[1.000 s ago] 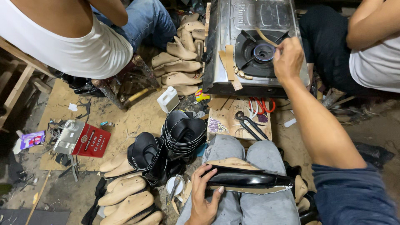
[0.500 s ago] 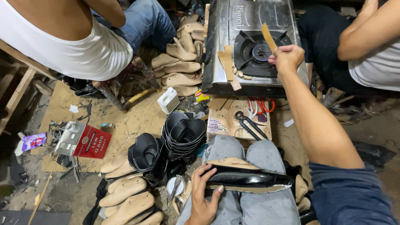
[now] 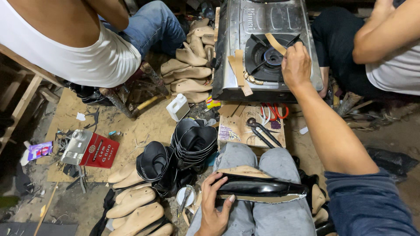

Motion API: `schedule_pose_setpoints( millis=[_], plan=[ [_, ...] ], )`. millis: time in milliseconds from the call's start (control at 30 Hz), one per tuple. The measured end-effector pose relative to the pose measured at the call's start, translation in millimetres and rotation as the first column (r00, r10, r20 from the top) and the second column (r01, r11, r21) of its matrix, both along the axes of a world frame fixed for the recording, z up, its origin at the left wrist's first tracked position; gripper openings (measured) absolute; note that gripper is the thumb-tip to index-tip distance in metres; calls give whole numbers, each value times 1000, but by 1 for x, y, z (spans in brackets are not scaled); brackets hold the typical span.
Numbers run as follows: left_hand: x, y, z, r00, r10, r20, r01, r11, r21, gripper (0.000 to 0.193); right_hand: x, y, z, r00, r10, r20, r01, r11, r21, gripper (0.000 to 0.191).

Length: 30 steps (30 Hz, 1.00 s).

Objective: The person heats a black shoe upper over a small gas burner, then stretches and shapes it over a wooden shoe last resting on their lap. They hammer the edges to set the shape and trim excess material with shears before setting the finished shoe aside.

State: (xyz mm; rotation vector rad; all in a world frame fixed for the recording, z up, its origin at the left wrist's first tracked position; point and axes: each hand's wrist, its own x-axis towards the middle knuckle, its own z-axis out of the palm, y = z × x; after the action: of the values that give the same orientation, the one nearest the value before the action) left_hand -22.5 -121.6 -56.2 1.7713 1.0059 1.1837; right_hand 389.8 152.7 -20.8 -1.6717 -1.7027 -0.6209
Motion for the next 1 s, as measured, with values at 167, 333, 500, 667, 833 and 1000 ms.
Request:
schedule_pose_setpoints(
  millis=[167,333,500,667,833,1000],
  plan=[
    [1,1,-1,1000,0,-5,0,1000,7,47,0,-2,1,999,-47,15,47,999,-3,15],
    [1,0,-1,1000,3,-2,-3,1000,-15,46,0,-2,2,985,-132,109,132,991,11,16],
    [1,1,-2,1000,1,-4,-1,1000,-11,46,2,-4,-2,978,-139,158,135,990,39,17],
    [0,-1,-4,1000,2,-3,-2,1000,-14,45,-7,-12,12,976,-142,163,134,989,57,16],
    [-6,9,3,995,86,49,-90,990,104,43,-70,-38,54,999,41,2,-41,994,104,16],
    [-1,51,21,779,224,585,132,854,-503,40,-188,-125,74,785,611,102,-618,783,63,18]
  ],
)
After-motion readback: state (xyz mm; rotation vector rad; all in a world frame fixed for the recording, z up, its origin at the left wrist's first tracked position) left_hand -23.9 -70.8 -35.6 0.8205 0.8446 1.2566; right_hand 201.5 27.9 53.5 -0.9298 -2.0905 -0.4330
